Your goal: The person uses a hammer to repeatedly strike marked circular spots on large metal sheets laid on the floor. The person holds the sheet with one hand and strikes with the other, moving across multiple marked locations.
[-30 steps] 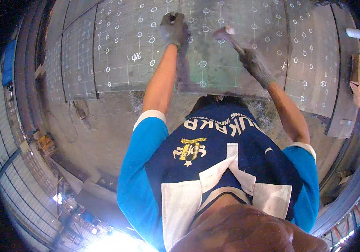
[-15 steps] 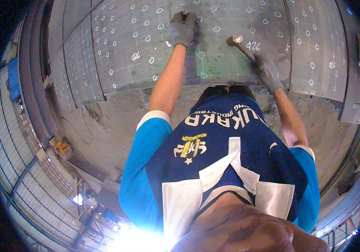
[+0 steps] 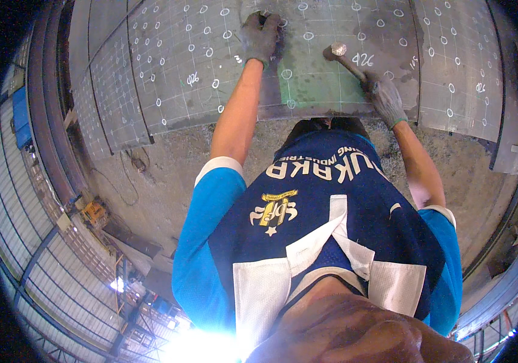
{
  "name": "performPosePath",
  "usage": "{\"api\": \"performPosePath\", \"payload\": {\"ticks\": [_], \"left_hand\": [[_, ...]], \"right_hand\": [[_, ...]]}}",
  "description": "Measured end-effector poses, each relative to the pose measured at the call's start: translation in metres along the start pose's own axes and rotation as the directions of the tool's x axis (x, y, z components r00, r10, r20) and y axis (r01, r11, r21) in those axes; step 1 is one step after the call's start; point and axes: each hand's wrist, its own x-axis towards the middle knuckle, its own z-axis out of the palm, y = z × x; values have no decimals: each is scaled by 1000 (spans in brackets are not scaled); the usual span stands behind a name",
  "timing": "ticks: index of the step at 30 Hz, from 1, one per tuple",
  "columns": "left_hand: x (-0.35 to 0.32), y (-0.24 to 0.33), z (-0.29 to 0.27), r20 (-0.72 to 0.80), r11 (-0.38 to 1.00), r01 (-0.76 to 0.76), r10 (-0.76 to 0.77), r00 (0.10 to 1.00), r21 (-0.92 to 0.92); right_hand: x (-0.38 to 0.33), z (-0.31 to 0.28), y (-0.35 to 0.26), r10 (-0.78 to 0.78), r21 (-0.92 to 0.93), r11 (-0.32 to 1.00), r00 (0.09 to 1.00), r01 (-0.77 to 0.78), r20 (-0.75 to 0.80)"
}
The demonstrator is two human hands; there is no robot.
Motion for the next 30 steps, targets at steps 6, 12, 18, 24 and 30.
{"api": "performPosePath", "payload": {"ticks": [6, 12, 18, 24, 30], "left_hand": [[-7, 20, -7, 0, 1000, -6, 6, 1000, 23], [-7, 21, -7, 10, 999, 7, -7, 1000, 35], [-11, 30, -8, -29, 977, -62, 69, 997, 202], [-12, 24, -2, -25, 983, -58, 63, 998, 176], [-19, -5, 6, -66, 995, -90, 94, 993, 53]], "right_hand": [[-4, 9, 5, -78, -48, 996, 994, 74, -83], [-3, 1, -1, -141, 30, 988, 957, 154, -254], [0, -7, -6, -146, 95, 979, 948, 179, -282], [50, -88, -65, -285, 172, 919, 901, 354, -328], [92, -189, -164, -158, 698, 523, 860, 490, -485]]}}
